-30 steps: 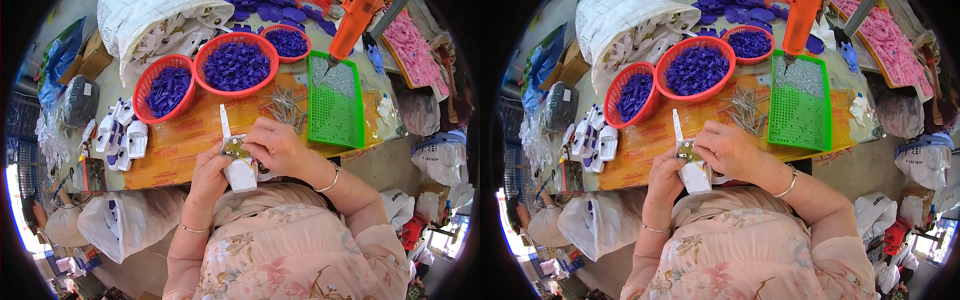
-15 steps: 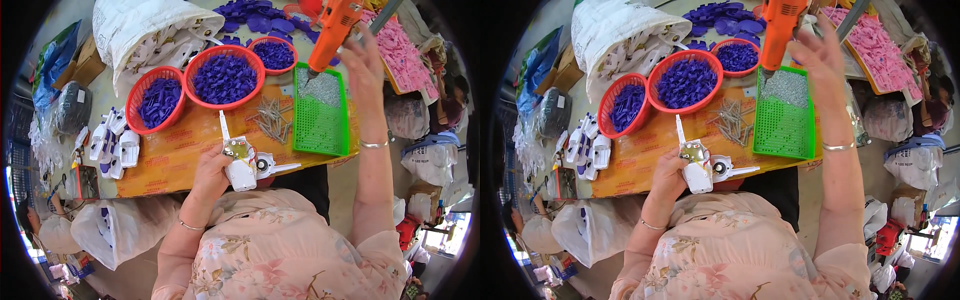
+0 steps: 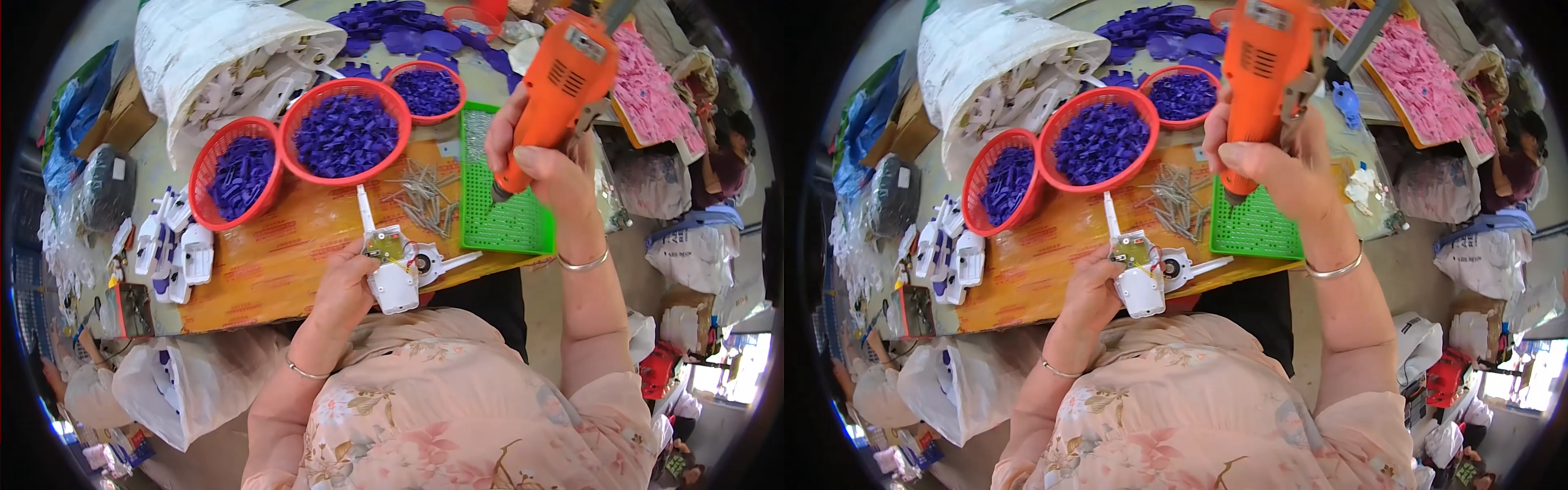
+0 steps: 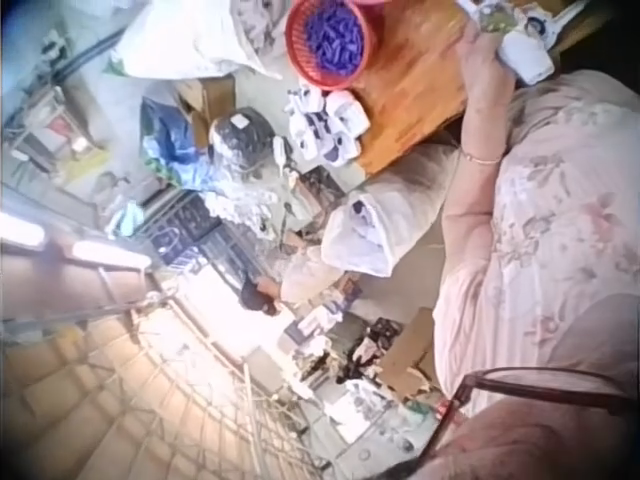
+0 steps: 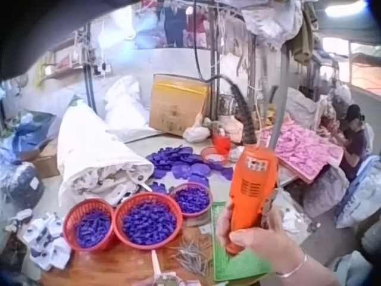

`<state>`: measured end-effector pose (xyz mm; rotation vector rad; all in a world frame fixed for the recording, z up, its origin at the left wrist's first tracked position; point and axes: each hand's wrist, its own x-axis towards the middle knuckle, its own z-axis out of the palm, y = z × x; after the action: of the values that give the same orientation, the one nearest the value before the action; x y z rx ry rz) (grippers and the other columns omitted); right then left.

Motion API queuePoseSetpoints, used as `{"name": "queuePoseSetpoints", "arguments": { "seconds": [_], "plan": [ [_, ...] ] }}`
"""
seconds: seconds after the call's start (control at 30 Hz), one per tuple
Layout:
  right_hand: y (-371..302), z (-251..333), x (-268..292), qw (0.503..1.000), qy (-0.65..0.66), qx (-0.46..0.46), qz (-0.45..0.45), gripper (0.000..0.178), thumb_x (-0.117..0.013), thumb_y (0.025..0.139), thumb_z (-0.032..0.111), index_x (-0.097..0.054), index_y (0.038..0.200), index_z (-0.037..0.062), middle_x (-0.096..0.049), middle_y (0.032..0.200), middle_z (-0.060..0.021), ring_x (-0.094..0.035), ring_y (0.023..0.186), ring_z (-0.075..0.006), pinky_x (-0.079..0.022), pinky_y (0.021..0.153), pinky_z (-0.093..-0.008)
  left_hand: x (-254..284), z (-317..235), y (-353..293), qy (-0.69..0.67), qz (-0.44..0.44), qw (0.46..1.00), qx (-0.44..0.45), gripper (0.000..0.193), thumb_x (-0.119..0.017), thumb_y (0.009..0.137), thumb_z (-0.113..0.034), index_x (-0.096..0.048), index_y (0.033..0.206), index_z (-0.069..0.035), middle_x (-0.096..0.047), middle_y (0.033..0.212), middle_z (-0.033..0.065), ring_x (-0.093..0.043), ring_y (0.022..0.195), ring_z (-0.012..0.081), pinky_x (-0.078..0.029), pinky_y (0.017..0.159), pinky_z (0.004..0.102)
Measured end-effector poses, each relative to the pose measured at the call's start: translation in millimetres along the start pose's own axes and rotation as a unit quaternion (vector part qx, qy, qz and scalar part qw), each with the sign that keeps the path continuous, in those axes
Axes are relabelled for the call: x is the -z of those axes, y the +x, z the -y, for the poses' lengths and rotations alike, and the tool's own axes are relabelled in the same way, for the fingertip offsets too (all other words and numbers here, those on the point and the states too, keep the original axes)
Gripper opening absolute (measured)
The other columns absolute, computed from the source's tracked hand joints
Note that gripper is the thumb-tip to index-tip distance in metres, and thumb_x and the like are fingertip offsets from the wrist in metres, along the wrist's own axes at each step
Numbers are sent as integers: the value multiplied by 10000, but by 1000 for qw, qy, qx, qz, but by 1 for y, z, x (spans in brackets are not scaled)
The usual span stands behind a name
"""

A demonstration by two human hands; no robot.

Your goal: Manually assembling plastic toy gun components and installing internal parts at a factory workbench.

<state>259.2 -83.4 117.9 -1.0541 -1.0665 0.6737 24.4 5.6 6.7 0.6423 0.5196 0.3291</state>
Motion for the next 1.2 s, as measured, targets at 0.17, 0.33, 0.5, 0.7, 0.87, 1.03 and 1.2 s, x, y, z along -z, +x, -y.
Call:
{"name": "queuePoseSetpoints", "arguments": {
  "seconds": [0.17,0.33,0.5,0.7,0.87,1.03,1.2],
  "plan": [
    [-15,-6,7,993,115,-23,26,379,-571,736,96,-513,1095,-12,-585,909,-61,-565,840,-149,-466,768,-301,-5,4,1,10,-17,1000,-17,472,-386,729,28,-448,1186,126,-579,1079,242,-598,997,355,-479,911,450],
    [-23,-4,13,999,-42,-11,-27,272,-673,733,57,-541,968,16,-577,809,-22,-553,694,-91,-447,592,-227,-9,7,4,35,-8,999,-8,463,-370,750,41,-442,1199,128,-579,1101,252,-598,1007,352,-483,909,433],
    [-29,-30,25,990,-73,2,-120,206,-683,726,85,-515,830,29,-542,678,-6,-518,579,-78,-441,530,-239,-13,11,7,34,-12,999,-7,441,-358,758,44,-464,1178,129,-585,1102,248,-609,999,312,-492,908,400],
    [-30,-39,22,984,-56,34,-165,290,-774,719,105,-514,834,52,-534,701,26,-483,601,-37,-426,539,-205,-14,12,8,25,-23,999,-14,486,-369,741,34,-433,1215,119,-583,1092,252,-617,954,387,-513,856,467],
    [-29,-43,24,984,-53,26,-165,285,-772,723,100,-514,835,51,-539,713,21,-487,612,-37,-443,557,-208,-15,12,7,31,-27,999,-11,492,-374,741,31,-442,1222,107,-590,1083,248,-619,953,381,-515,853,459],
    [-31,-57,30,983,-47,38,-172,287,-769,723,95,-513,845,49,-545,722,18,-495,617,-40,-455,578,-214,-11,15,9,34,-28,999,-17,483,-380,742,28,-456,1213,103,-597,1074,246,-621,951,376,-516,853,455],
    [-32,-53,27,982,-45,27,-179,293,-769,720,89,-514,860,47,-557,730,14,-511,628,-43,-458,580,-216,-9,15,9,33,-27,999,-18,478,-382,740,30,-461,1205,105,-598,1074,247,-623,946,377,-515,855,456]
  ]
}}
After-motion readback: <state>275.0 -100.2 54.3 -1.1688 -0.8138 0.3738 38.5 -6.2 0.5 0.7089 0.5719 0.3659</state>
